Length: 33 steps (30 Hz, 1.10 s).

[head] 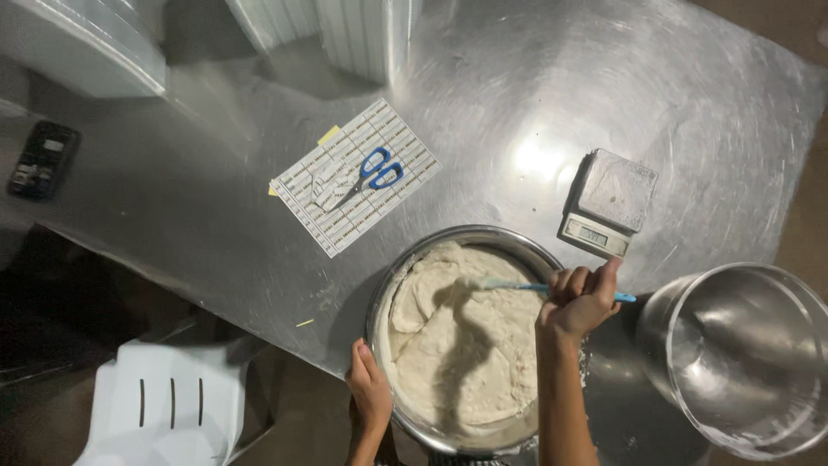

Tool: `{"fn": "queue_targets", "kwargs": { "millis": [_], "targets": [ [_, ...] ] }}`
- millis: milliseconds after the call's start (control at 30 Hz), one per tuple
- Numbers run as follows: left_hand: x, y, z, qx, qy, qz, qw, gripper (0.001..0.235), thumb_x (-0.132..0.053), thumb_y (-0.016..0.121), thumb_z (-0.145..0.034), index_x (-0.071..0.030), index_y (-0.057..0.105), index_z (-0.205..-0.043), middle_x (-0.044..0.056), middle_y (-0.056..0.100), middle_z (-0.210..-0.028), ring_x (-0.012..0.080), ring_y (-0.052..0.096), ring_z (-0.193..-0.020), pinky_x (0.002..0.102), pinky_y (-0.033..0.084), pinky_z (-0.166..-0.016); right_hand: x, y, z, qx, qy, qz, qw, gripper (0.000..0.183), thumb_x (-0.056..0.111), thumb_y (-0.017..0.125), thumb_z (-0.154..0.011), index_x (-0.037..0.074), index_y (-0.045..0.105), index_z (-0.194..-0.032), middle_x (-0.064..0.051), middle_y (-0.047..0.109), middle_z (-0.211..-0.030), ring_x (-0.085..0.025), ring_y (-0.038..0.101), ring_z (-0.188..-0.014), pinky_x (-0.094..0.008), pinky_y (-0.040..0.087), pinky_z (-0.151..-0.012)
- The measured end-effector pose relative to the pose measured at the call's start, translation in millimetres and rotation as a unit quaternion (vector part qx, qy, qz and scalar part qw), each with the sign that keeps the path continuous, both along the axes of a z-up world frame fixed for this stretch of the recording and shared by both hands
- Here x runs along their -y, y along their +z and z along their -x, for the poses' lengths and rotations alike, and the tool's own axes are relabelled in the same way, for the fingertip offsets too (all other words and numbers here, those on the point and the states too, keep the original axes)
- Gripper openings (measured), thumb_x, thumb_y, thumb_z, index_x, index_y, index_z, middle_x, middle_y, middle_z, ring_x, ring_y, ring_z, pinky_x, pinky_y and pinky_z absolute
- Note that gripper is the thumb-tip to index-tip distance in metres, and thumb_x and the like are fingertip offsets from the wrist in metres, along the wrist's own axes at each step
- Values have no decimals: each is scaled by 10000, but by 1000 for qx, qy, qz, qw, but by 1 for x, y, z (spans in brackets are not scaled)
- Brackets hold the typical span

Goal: The person stirs a large quantity of dough in a metal bowl using a blue spatula. The person repeatedly folds and scrapes the sides of the bowl to incorporate the mixture. A second person briefly walks past in the background.

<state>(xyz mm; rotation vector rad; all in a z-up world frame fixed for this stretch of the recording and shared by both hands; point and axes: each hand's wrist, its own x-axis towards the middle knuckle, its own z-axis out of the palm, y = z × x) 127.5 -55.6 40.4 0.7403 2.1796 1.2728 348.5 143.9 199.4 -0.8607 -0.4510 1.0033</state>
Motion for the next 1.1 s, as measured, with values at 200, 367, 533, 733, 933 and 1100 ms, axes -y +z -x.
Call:
{"fn": "queue_targets", "kwargs": {
  "millis": [200,367,533,733,933,1100],
  "targets": [
    [0,-5,0,3,3,12,1000,460,-310,376,-1082,48,625,-1229,303,714,-1003,453,687,-954,461,515,-807,-35,-51,61,21,-115,60,991,538,392,496,-1088,188,344,-614,49,318,-477,-95,299,-381,-280,234,-372],
    [1,-2,2,-18,-19,2,1000,477,-305,359,-1107,73,598,-1273,304,705,-1073,433,684,-1012,456,515,-835,14,-89,102,-1,221,143,965,417,295,661,-960,191,405,-647,54,334,-485,-106,318,-399,-320,264,-401],
    [-3,4,2,3,-7,12,1000,499,-327,362,-1090,66,624,-1251,273,730,-991,395,713,-925,438,526,-790,34,-39,30,72,327,171,927,483,298,651,-980,222,361,-601,80,306,-479,-75,260,-391,-288,206,-383],
    [-2,5,3,41,0,84,996,509,-349,349,-1082,30,636,-1263,247,732,-897,377,708,-811,429,516,-749,-19,-27,68,40,155,13,987,499,297,637,-1019,205,358,-616,68,322,-485,-90,260,-388,-303,206,-389],
    [7,3,3,56,2,95,994,507,-349,367,-1090,28,644,-1286,293,685,-871,413,656,-793,450,507,-723,31,-76,141,19,275,100,956,510,295,692,-1002,188,370,-622,64,311,-527,-75,259,-438,-294,191,-432],
    [1,-2,2,9,-4,16,1000,525,-360,364,-1098,64,626,-1265,263,729,-1067,363,711,-985,420,536,-834,30,-48,92,65,363,205,907,477,297,684,-954,194,367,-613,55,295,-488,-96,251,-393,-322,172,-393]
  ]
}}
